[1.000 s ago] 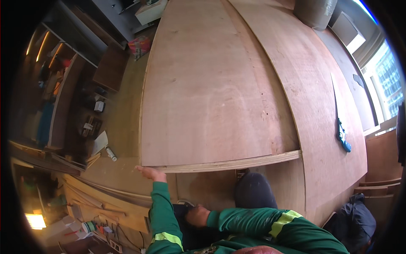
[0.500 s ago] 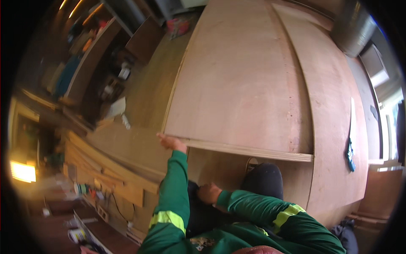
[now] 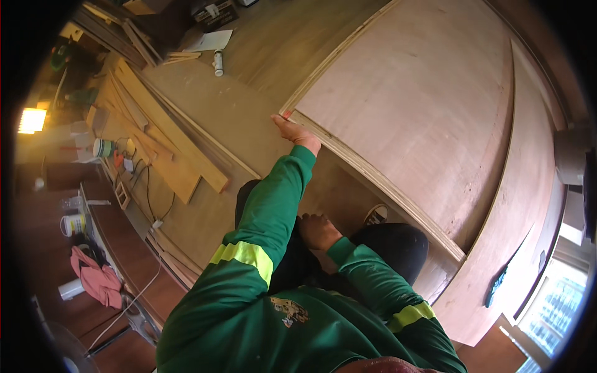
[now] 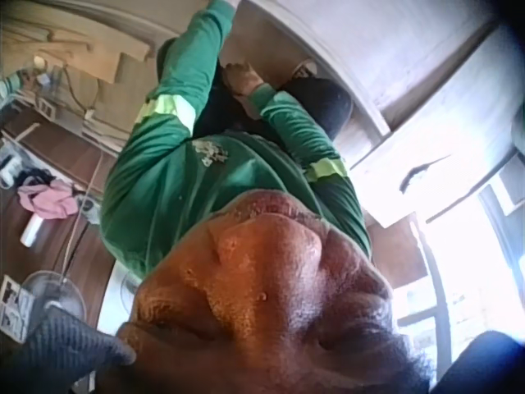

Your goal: The person saws a piece of plywood using a hand saw, then lifts the plywood to place it onto a wooden frame and pushes it into position.

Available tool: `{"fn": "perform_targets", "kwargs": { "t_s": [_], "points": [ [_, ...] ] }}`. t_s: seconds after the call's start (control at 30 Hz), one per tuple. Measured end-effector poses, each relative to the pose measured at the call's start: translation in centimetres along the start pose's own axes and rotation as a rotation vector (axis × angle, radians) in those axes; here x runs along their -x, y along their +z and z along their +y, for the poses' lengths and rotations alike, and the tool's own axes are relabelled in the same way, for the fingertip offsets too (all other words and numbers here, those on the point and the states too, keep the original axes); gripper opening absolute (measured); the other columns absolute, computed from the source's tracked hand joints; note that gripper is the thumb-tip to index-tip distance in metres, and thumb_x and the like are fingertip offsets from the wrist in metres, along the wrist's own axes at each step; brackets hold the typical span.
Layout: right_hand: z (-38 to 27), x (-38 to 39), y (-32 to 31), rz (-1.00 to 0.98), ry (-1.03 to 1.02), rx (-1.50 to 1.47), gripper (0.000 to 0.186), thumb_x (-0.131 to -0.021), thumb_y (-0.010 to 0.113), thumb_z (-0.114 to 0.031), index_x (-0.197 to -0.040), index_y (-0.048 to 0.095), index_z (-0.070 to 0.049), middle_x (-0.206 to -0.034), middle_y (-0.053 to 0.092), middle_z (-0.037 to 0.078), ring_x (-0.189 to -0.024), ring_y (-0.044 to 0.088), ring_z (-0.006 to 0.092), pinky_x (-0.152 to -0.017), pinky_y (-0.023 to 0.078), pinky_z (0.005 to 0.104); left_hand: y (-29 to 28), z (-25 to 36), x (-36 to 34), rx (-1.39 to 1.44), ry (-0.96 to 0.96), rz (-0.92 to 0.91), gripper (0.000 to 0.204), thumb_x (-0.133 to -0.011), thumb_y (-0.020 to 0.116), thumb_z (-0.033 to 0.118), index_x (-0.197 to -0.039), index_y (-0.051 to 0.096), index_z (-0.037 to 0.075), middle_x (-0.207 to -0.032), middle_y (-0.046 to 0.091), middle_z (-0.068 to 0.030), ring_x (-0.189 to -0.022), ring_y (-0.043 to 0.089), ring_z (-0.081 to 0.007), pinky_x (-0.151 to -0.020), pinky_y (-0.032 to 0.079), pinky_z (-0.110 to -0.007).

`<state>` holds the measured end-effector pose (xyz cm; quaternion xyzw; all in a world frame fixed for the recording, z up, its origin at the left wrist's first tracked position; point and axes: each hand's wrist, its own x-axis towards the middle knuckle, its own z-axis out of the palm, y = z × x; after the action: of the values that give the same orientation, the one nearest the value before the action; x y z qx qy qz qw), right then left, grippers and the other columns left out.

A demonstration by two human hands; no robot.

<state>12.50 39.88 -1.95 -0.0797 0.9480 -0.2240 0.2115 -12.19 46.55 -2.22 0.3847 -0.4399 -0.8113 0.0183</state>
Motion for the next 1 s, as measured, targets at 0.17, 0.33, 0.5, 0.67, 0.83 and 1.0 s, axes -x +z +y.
{"fn": "perform_targets", "kwargs": {
  "t_s": [0.17, 0.33, 0.5, 0.67, 0.83, 1.0],
  "points": [
    [-1.3, -1.0, -0.2, 0.031, 0.055, 0.025, 0.029, -0.089, 0.053, -0.019, -0.111, 0.064, -0.004, -0.096, 0.069, 0.015, -0.085, 0.071, 0.0307, -0.076, 0.056, 0.0462, -1.0, 0.3, -2.0, -0.163, 0.076, -0.145, 0.087, -0.093, 0.039, 0.07, -0.145, 0.037, 0.0, -0.157, 0.025, -0.0161, -0.148, 0.013, -0.0273, -0.119, 0.021, -0.045],
    [-0.7, -2.0, 1.5, 0.222, 0.006, 0.027, 0.017, -0.082, 0.059, -0.018, -0.088, 0.07, -0.008, -0.085, 0.071, 0.011, -0.077, 0.072, 0.0282, -0.069, 0.055, 0.0472, -0.1, 0.8, -0.5, -0.534, 0.103, -0.132, 0.086, -0.092, 0.046, 0.068, -0.144, 0.035, 0.0, -0.148, 0.032, -0.0197, -0.141, 0.02, -0.0289, -0.114, 0.028, -0.048],
    [-2.4, -2.8, 0.8, 0.226, 0.077, 0.008, 0.018, -0.083, 0.059, -0.02, -0.089, 0.073, -0.01, -0.087, 0.072, 0.013, -0.081, 0.071, 0.0277, -0.07, 0.053, 0.047, -1.3, 2.4, -1.7, -0.438, 0.149, -0.269, 0.089, -0.092, 0.051, 0.063, -0.15, 0.027, -0.001, -0.154, 0.026, -0.0221, -0.145, 0.021, -0.0309, -0.116, 0.028, -0.047],
    [-3.9, 1.1, -1.7, 0.194, 0.111, -0.066, 0.018, -0.082, 0.058, -0.02, -0.086, 0.072, -0.009, -0.083, 0.07, 0.01, -0.079, 0.07, 0.0264, -0.069, 0.052, 0.0432, -2.2, 0.6, -1.6, -0.532, 0.164, -0.642, 0.087, -0.095, 0.046, 0.06, -0.155, 0.02, 0.002, -0.163, 0.011, -0.0186, -0.149, 0.017, -0.0277, -0.122, 0.016, -0.045],
    [-5.8, -0.4, -1.6, 0.013, 0.12, -0.179, 0.019, -0.08, 0.06, -0.023, -0.079, 0.074, -0.009, -0.076, 0.069, 0.011, -0.074, 0.069, 0.0268, -0.064, 0.052, 0.0416, -1.7, 1.1, 0.9, -0.535, 0.096, -0.554, 0.089, -0.095, 0.037, 0.065, -0.156, 0.014, 0.004, -0.162, 0.016, -0.0136, -0.149, 0.016, -0.027, -0.122, 0.01, -0.042],
    [-1.6, -0.8, -5.8, -0.267, 0.069, -0.695, 0.027, -0.076, 0.068, -0.025, -0.09, 0.076, -0.004, -0.09, 0.073, 0.019, -0.085, 0.071, 0.0364, -0.075, 0.055, 0.0519, -2.6, 3.2, 0.8, -0.734, 0.132, -0.554, 0.095, -0.093, 0.035, 0.072, -0.159, 0.005, 0.01, -0.166, 0.001, -0.0111, -0.152, 0.008, -0.0271, -0.122, 0.008, -0.045]
  ]
}}
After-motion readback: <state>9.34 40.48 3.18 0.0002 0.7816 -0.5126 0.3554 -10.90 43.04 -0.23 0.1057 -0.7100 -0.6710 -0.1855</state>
